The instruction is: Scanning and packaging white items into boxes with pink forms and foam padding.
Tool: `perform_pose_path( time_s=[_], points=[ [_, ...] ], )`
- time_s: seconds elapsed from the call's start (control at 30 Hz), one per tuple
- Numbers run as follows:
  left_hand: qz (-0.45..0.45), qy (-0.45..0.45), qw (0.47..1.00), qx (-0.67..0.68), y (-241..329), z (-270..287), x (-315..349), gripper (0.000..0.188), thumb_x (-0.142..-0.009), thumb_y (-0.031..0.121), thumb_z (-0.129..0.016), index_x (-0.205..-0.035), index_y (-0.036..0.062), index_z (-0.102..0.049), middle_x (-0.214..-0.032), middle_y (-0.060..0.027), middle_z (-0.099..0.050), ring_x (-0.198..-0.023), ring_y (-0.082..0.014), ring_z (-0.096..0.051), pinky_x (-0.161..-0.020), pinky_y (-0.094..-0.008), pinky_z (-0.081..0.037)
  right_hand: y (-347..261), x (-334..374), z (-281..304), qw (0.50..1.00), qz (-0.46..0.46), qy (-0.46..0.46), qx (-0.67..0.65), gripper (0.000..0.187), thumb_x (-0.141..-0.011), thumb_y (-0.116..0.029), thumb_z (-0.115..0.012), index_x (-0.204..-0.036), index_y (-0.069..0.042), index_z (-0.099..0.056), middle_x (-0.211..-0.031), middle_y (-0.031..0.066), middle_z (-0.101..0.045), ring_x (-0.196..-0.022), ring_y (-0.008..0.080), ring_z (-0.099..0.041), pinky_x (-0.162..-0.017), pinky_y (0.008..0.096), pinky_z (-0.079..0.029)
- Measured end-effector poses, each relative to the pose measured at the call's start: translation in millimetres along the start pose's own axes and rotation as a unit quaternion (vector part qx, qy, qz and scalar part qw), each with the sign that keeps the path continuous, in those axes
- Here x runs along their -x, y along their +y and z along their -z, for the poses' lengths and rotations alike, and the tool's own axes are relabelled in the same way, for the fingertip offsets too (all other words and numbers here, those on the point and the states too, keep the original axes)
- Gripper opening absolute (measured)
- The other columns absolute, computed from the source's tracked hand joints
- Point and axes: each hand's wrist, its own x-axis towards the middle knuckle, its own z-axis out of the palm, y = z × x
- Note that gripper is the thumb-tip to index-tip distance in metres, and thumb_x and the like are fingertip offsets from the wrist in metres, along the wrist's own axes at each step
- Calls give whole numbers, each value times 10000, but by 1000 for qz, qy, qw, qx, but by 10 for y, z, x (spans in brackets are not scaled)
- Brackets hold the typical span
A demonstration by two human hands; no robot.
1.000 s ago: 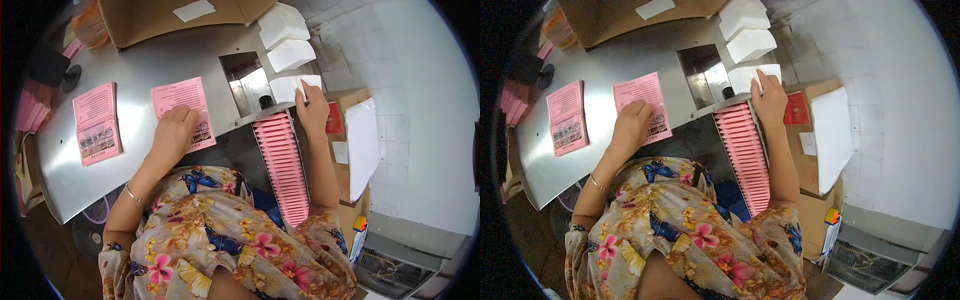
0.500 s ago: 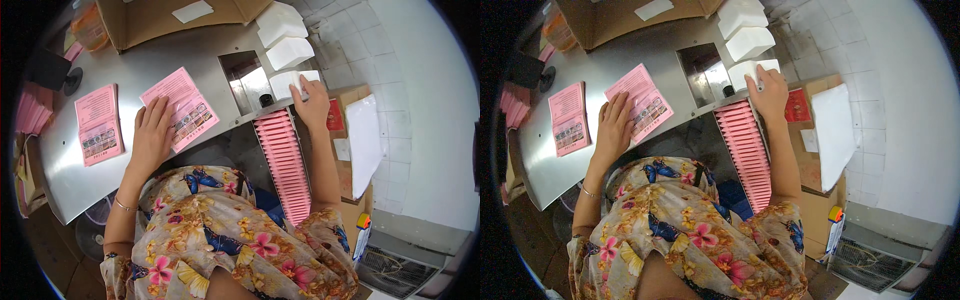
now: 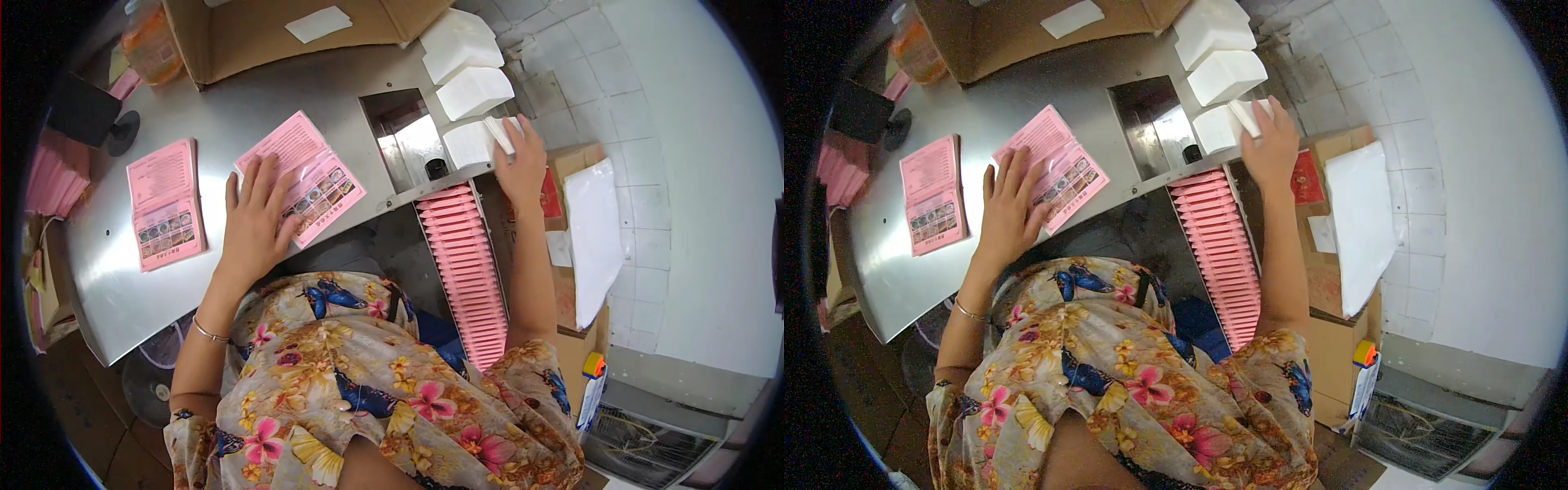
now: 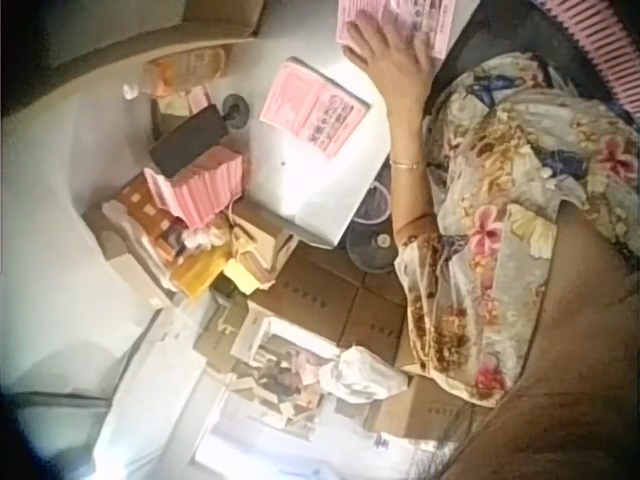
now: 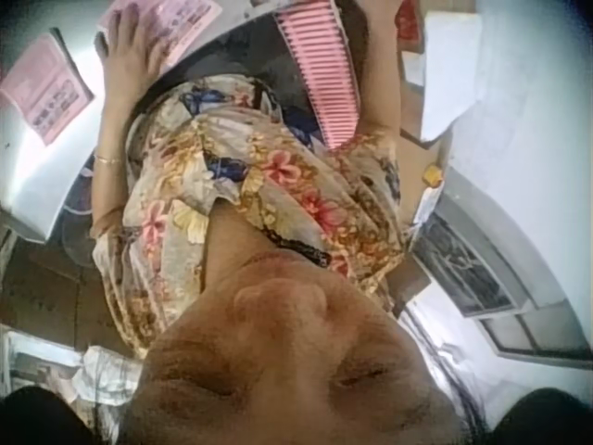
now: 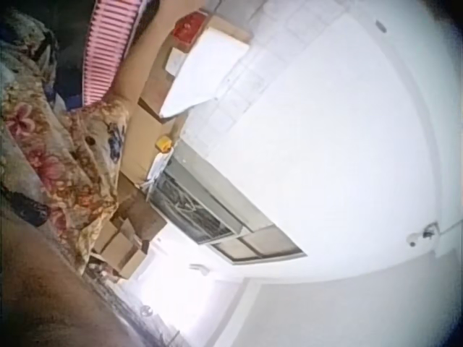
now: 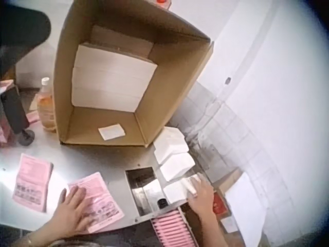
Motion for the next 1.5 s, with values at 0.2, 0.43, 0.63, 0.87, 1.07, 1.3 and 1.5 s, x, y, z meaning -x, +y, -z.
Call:
perform_pose_path(
  time_s=[0.2,0.43,0.63,0.87,1.07,1.3,1.5],
  points=[
    [-12,-16,1000,2,59,-183,-88,608,-879,342,-648,-1389,49,-494,-1538,-218,-360,-1434,-409,-316,-1146,-622,-202,-517,33,-29,989,106,22,-103,445,-851,-55,-618,-1296,-56,-625,-1305,128,-643,-1237,278,-588,-1097,469,-381],
    [-65,-2,996,60,278,-280,-401,729,-783,375,-746,-1403,85,-495,-1477,-189,-433,-1384,-399,-376,-1122,-614,-257,-1614,270,-452,937,257,-118,-206,310,-869,-96,-614,-1164,-122,-707,-1288,95,-650,-1239,223,-589,-1133,577,-291],
    [-62,75,995,-34,359,-284,-482,821,-783,333,-758,-1497,138,-404,-1483,-177,-412,-1386,-380,-376,-1110,-605,-268,-2253,-199,-1002,947,287,-131,-56,383,-798,-211,-680,-1171,-126,-703,-1277,133,-639,-1237,299,-570,-1168,580,-205],
    [35,71,996,48,247,-245,-470,533,-862,317,-684,-1317,60,-576,-1313,-173,-532,-1242,-347,-498,-995,-552,-384,-1506,-107,-113,944,221,-79,-233,308,-813,-84,-643,-1113,-60,-704,-1133,123,-692,-1067,296,-642,-972,424,-469],
    [-119,142,979,89,215,-124,-599,308,-907,267,-629,-1094,31,-695,-1033,-144,-648,-1026,-307,-607,-913,-465,-450,-578,-75,99,999,-7,34,-35,255,-910,-152,-661,-1128,-24,-698,-926,119,-653,-851,309,-635,-764,396,-508],
    [-74,-22,993,86,255,-146,-550,291,-882,255,-660,-1069,33,-675,-949,-155,-639,-934,-318,-613,-883,-462,-455,-387,48,-2,982,-91,-79,-143,299,-894,-197,-698,-1144,-32,-702,-915,107,-648,-696,253,-628,-641,356,-511],
    [-45,-58,972,223,198,-24,-241,261,-890,183,-627,-1099,28,-639,-1010,-177,-628,-978,-342,-607,-893,-455,-465,-324,69,-56,997,-34,-44,-54,300,-900,-128,-647,-1190,-67,-691,-1011,116,-663,-953,283,-640,-847,398,-503]
  ],
)
